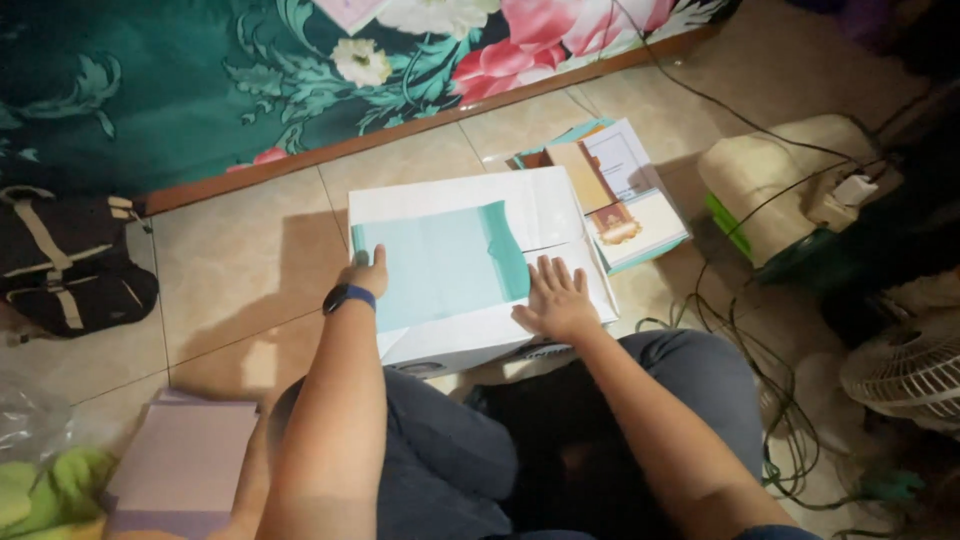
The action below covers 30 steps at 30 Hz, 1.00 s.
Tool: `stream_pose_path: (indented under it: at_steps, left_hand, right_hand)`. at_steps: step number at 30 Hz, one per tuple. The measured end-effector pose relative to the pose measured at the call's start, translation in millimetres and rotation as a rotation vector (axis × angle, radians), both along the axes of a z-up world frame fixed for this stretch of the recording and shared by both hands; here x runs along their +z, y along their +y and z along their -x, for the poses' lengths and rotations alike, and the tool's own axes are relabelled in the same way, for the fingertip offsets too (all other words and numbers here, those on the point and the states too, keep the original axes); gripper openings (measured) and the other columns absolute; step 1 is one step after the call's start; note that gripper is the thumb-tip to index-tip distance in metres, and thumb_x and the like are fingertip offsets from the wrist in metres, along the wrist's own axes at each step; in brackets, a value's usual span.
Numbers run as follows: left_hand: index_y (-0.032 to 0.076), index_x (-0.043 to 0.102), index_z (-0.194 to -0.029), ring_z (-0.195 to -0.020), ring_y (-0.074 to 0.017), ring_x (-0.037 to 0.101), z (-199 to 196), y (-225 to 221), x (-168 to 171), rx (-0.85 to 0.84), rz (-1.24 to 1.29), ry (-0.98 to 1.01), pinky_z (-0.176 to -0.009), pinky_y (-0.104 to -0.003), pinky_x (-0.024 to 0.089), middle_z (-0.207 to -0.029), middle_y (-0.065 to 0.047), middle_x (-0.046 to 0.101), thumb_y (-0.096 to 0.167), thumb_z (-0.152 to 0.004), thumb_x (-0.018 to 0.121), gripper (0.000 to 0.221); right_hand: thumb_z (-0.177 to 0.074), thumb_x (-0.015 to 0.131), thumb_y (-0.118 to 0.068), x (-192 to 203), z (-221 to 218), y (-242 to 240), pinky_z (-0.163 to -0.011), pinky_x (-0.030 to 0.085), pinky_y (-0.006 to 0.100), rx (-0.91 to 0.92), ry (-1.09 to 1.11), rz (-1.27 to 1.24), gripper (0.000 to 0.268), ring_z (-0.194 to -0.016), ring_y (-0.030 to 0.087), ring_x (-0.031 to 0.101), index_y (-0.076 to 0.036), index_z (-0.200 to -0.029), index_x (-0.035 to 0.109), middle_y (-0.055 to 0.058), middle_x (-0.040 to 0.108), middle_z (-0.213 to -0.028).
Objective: The person sorts printed invitations and envelopes, inserting the cards into the envelopes and stacking them on a box and the floor.
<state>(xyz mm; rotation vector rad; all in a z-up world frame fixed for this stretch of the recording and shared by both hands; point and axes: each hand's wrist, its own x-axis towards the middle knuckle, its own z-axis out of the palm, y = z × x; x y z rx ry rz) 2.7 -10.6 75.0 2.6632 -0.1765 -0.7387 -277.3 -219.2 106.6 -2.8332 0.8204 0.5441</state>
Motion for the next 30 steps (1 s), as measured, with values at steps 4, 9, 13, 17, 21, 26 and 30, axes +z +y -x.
stream_pose_path:
  at_steps: [4, 9, 13, 17, 21, 26, 30]
  left_hand:
    - [-0.008, 0.013, -0.158, -0.140, -0.0468, 0.047, -13, -8, -22, 0.028, 0.131, -0.012, -0.116, -0.052, 0.039, -0.153, -0.033, 0.040, 0.084, -0.093, 0.018, 0.113]
    - [-0.008, 0.013, -0.157, -0.134, -0.0515, 0.051, -5, 7, -16, -0.101, 0.211, -0.095, -0.113, -0.058, 0.041, -0.150, -0.031, 0.039, 0.083, -0.092, 0.037, 0.114]
    - [-0.006, 0.005, -0.158, -0.136, -0.0510, 0.049, -7, 7, -27, -0.095, 0.267, -0.067, -0.113, -0.058, 0.041, -0.152, -0.031, 0.035, 0.085, -0.091, 0.038, 0.118]
    - [-0.001, 0.008, -0.161, -0.134, -0.0507, 0.051, -6, 1, -33, -0.035, 0.228, -0.108, -0.112, -0.056, 0.042, -0.149, -0.028, 0.039, 0.080, -0.094, 0.037, 0.108]
    - [0.002, 0.010, -0.162, -0.131, -0.0486, 0.054, 9, 6, -28, 0.004, 0.166, -0.109, -0.109, -0.056, 0.044, -0.145, -0.025, 0.044, 0.078, -0.097, 0.032, 0.103]
    - [-0.001, 0.016, -0.162, -0.129, -0.0487, 0.056, -2, 15, -50, 0.005, 0.166, -0.089, -0.106, -0.058, 0.045, -0.144, -0.028, 0.047, 0.077, -0.098, 0.024, 0.101]
    - [-0.003, 0.017, -0.160, -0.131, -0.0500, 0.054, -12, 7, -62, 0.013, 0.175, -0.143, -0.106, -0.060, 0.044, -0.145, -0.029, 0.047, 0.071, -0.098, 0.036, 0.099]
  right_hand:
    - [-0.095, 0.023, -0.076, -10, -4, 2, -0.128, 0.005, 0.055, 0.004, 0.029, 0.046, 0.090, -0.160, 0.030, 0.000, -0.024, -0.167, 0.008, 0.005, 0.003, -0.175]
    - [-0.094, 0.017, -0.079, -15, -5, 3, -0.128, 0.003, 0.055, -0.022, 0.003, 0.060, 0.091, -0.160, 0.030, 0.001, -0.025, -0.167, 0.008, 0.005, 0.003, -0.175]
    - [-0.095, 0.016, -0.080, -10, 3, 4, -0.127, 0.003, 0.055, 0.011, 0.002, 0.040, 0.091, -0.160, 0.030, 0.000, -0.025, -0.166, 0.006, 0.006, 0.002, -0.174]
    - [-0.096, 0.024, -0.078, -6, 9, 8, -0.127, 0.003, 0.053, -0.023, -0.091, 0.010, 0.088, -0.160, 0.027, 0.002, -0.026, -0.166, 0.014, 0.003, 0.007, -0.174]
    - [-0.094, 0.033, -0.077, 2, 12, 9, -0.128, 0.010, 0.051, -0.010, -0.138, 0.015, 0.088, -0.160, 0.026, 0.010, -0.025, -0.165, 0.021, 0.004, 0.015, -0.173]
    - [-0.091, 0.035, -0.077, -3, 7, -2, -0.128, 0.007, 0.054, 0.019, -0.158, -0.032, 0.093, -0.160, 0.025, 0.008, -0.023, -0.164, 0.021, 0.001, 0.014, -0.173]
    - [-0.091, 0.041, -0.072, -8, -1, -20, -0.126, 0.016, 0.054, 0.088, -0.229, 0.009, 0.089, -0.159, 0.025, 0.017, -0.021, -0.163, 0.028, 0.001, 0.024, -0.171]
